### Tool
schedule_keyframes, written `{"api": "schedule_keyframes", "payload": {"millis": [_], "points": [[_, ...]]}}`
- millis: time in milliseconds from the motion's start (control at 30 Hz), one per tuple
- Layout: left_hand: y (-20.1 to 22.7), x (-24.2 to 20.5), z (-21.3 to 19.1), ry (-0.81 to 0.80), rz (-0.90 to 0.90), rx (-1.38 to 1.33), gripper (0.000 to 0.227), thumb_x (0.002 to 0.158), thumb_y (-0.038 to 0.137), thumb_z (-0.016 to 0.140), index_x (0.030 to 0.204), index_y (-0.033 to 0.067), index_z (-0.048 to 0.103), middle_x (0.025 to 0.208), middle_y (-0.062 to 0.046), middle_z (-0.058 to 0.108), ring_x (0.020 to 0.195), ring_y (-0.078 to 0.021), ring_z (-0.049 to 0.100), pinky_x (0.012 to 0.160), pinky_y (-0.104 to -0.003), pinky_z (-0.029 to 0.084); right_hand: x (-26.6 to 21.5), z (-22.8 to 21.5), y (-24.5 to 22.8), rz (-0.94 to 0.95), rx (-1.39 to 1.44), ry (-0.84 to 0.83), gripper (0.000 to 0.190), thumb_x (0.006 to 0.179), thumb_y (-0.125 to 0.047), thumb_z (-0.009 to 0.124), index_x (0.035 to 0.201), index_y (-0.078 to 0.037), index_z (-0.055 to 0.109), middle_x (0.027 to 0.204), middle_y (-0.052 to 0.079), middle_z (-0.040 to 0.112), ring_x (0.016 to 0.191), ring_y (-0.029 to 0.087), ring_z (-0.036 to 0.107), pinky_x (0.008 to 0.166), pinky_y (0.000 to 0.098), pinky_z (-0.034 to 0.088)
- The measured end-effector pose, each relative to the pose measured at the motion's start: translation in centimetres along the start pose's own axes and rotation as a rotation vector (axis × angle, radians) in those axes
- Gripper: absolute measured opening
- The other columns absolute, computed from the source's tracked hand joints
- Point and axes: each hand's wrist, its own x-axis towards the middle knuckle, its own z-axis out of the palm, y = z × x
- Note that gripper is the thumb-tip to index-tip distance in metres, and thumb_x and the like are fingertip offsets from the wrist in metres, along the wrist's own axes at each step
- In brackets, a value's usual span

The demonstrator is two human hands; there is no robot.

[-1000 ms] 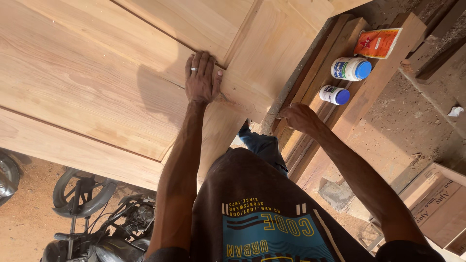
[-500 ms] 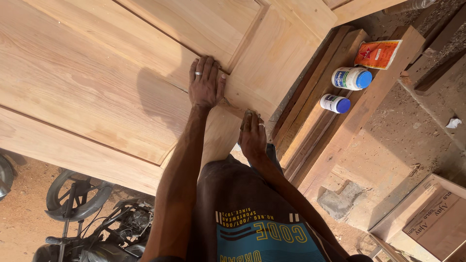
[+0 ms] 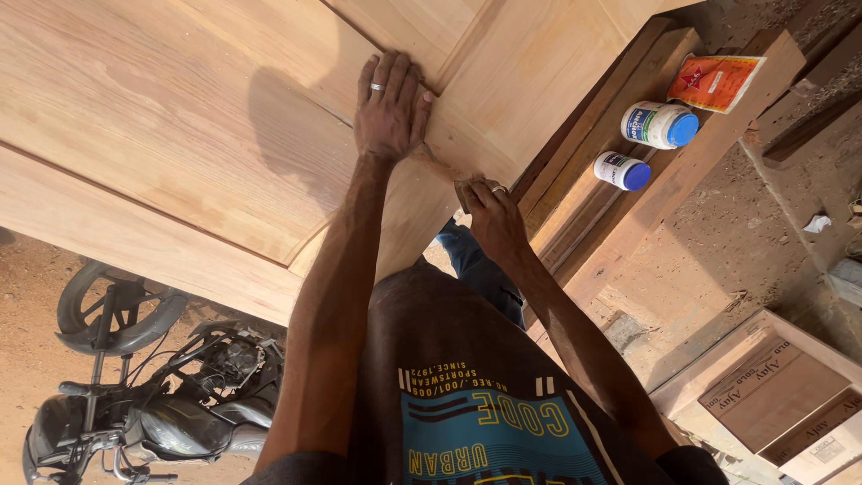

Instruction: The person applies wood filler to the seams and joints of a wooden door using a small putty knife. They repeatedly scoop filler from a board and spread it into the gaps, smoothing the surface across the door panels.

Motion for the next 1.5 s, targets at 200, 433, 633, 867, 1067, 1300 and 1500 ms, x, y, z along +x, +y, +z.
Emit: {"api": "schedule_keyframes", "payload": {"millis": [200, 433, 633, 867, 1067, 1300, 1500], "points": [[-0.1, 0.3, -0.1, 0.001, -0.016, 0.004, 0.044, 0.110, 0.035, 0.047, 0.133, 0.0016, 0.064, 0.144, -0.014, 0.056, 0.144, -0.0309, 0.041, 0.126, -0.052, 0.023, -1.8, -1.2, 1.0, 0.285, 0.493, -0.042, 0.022, 0.093, -0.001, 0.067, 0.112, 0.003, 0.076, 0.099, 0.019, 0.075, 0.088, 0.030, 0.073, 0.079, 0.0420, 0.058], [0.0, 0.3, -0.2, -0.016, -0.038, 0.003, 0.044, 0.111, 0.033, 0.044, 0.134, 0.0021, 0.063, 0.147, -0.013, 0.055, 0.145, -0.0295, 0.041, 0.126, -0.050, 0.022, 5.1, 0.2, 0.3, 0.200, 0.304, 0.314, 0.028, 0.092, -0.002, 0.067, 0.118, 0.003, 0.072, 0.112, 0.016, 0.073, 0.101, 0.033, 0.071, 0.096, 0.0429, 0.056], [0.2, -1.0, 0.0, -0.071, -0.067, 0.003, 0.044, 0.112, 0.032, 0.042, 0.135, 0.0020, 0.063, 0.147, -0.013, 0.055, 0.145, -0.0289, 0.041, 0.127, -0.050, 0.022, 5.8, 2.0, -6.5, 0.103, -0.152, 0.085, 0.058, 0.074, -0.005, 0.072, 0.127, 0.014, 0.063, 0.130, 0.025, 0.061, 0.118, 0.038, 0.058, 0.103, 0.0452, 0.050], [0.2, -0.1, -0.7, -0.044, -0.077, -0.064, 0.043, 0.112, 0.032, 0.042, 0.135, 0.0027, 0.063, 0.146, -0.012, 0.056, 0.145, -0.0282, 0.042, 0.128, -0.050, 0.022, 9.7, -3.1, -0.3, -0.089, -0.064, 0.041, 0.043, 0.084, 0.005, 0.069, 0.126, 0.005, 0.069, 0.123, 0.016, 0.069, 0.118, 0.032, 0.063, 0.103, 0.0395, 0.052], [-0.6, 0.7, 0.3, -0.044, -0.034, 0.021, 0.044, 0.111, 0.032, 0.041, 0.135, 0.0029, 0.063, 0.147, -0.013, 0.054, 0.145, -0.0294, 0.040, 0.126, -0.051, 0.023, 7.2, -2.9, 2.6, -0.109, 0.131, -0.234, 0.035, 0.082, 0.006, 0.068, 0.115, 0.001, 0.076, 0.110, 0.015, 0.076, 0.095, 0.031, 0.072, 0.089, 0.0420, 0.057], [-5.6, -4.2, -1.9, 0.525, -0.235, -0.087, 0.060, 0.113, 0.046, 0.021, 0.140, 0.0098, 0.061, 0.164, -0.021, 0.029, 0.157, -0.0399, 0.020, 0.128, -0.067, 0.016, 2.5, -1.6, 4.1, 0.772, 1.536, 0.094, 0.014, 0.087, 0.003, 0.065, 0.097, 0.011, 0.071, 0.090, 0.009, 0.075, 0.083, 0.016, 0.075, 0.076, 0.0338, 0.068], [-24.3, -9.6, -7.6, 0.459, -0.925, 0.468, 0.069, 0.116, 0.055, 0.018, 0.169, 0.0111, 0.027, 0.176, -0.019, 0.009, 0.165, -0.0358, 0.000, 0.131, -0.071, 0.004, 4.9, 2.2, -3.4, 0.371, 0.385, 0.146, 0.032, 0.088, 0.003, 0.065, 0.119, 0.010, 0.069, 0.115, 0.020, 0.073, 0.087, 0.027, 0.067, 0.075, 0.0384, 0.055]]}}
